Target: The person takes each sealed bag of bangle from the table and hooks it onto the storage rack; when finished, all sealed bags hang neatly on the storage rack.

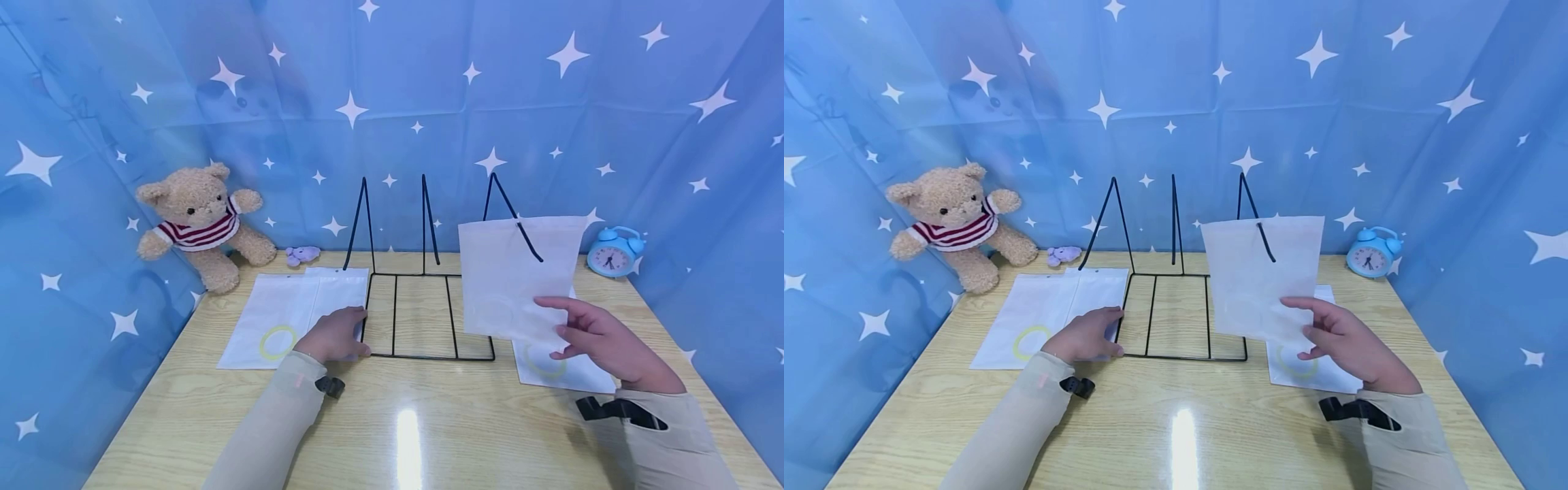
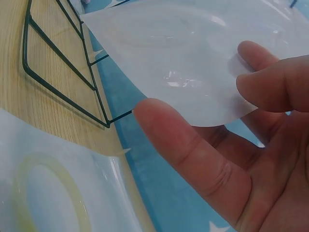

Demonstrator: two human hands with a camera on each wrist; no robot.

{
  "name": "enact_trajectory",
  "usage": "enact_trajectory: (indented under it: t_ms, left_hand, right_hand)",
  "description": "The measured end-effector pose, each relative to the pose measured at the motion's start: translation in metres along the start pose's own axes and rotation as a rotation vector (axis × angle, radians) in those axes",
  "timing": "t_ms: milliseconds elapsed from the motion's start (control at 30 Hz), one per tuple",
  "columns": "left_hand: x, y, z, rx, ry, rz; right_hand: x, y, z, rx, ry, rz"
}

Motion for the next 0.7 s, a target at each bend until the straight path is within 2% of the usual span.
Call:
enact_trajectory:
  t_ms: [200,433,700]
  left_hand:
    - [-0.0008,0.0009,-0.0007,0.006,0.000,-0.006]
    - [-0.0025,0.0020,-0.0023,0.008,0.008,-0.008]
    - [-0.0015,0.0022,-0.0017,0.010,0.002,-0.009]
  right_hand:
    - [0.0002,-0.0007,-0.0008,0.015,-0.003,-0.022]
    - [0.0007,-0.0011,-0.0006,-0.027,0.000,-0.044]
    - [0.0017,-0.0018,0.0001,-0.014,-0.009,-0.061]
Point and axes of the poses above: each hand's wrist, its own y-axis away from the middle knuckle, its own x-axis out of the palm, z = x × y, the point moved 2 cm from there along -y, towards the middle knuckle, and after that the axes turned 7 degrees about y, right-handed, at the moved point
